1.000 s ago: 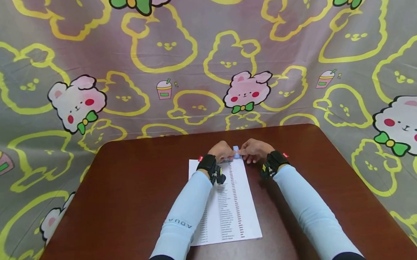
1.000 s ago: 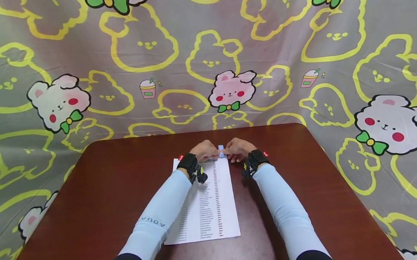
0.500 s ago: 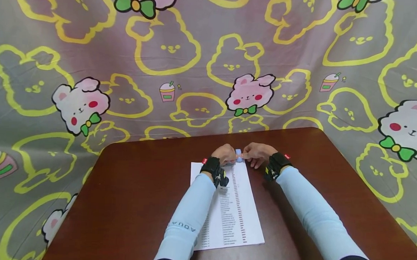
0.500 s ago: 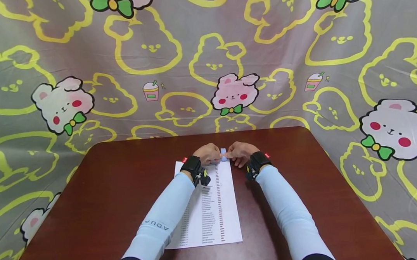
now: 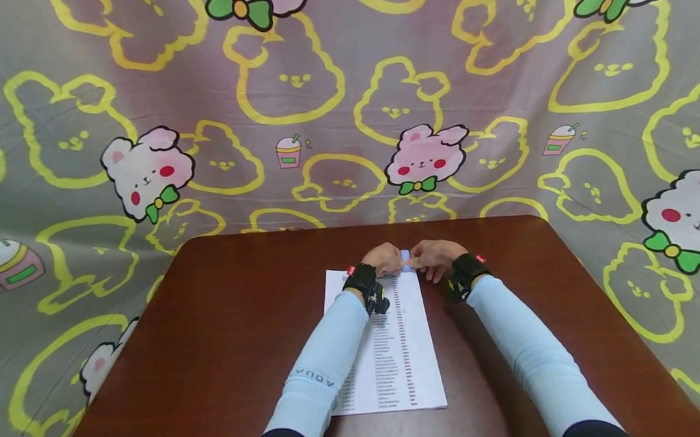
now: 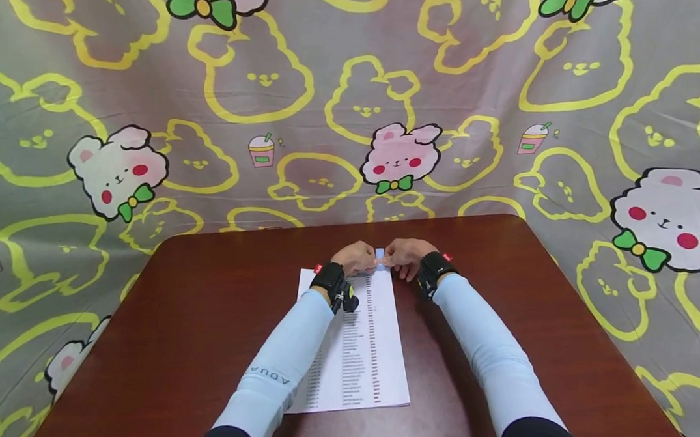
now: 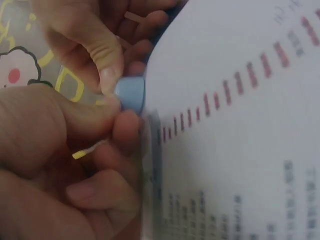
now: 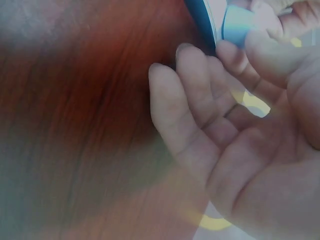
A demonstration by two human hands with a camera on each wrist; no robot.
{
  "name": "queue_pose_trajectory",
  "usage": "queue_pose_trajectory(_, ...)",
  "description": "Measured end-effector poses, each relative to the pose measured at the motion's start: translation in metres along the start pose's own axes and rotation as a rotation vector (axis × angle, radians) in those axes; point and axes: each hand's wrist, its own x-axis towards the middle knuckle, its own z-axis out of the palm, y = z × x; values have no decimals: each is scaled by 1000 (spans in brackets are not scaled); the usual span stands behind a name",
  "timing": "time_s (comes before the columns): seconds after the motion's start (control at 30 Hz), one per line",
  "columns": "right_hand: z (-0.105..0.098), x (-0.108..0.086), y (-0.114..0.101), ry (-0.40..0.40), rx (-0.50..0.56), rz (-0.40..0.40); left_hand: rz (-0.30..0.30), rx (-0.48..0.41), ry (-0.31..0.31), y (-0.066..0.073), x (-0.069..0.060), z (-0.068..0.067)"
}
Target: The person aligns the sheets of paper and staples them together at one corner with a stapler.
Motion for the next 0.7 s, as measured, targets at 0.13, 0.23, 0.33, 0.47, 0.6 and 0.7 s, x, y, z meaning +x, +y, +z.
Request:
queue_pose_trajectory(0.13, 6, -1, 8, -17, 1, -3, -9, 1, -16, -5, -2, 9)
queue_pose_trajectory(0.23, 8, 0, 9, -11, 15, -14, -5, 18, 6, -6, -3, 9)
queue_pose_trajectory(0.33, 5, 1, 3, -5, 18, -10, -2, 37, 28, -5, -3, 6)
queue_pose_trajectory(0.47, -1, 2, -5, -20, 16, -13, -25, 57, 69, -1, -5, 1)
queue_pose_trajectory(0.6, -5, 3, -5, -26, 38, 2, -4, 74, 89, 4, -8, -2)
queue_pose_trajectory(0.7, -6, 4, -2, -25, 79, 10, 8, 59, 88, 6, -12, -3)
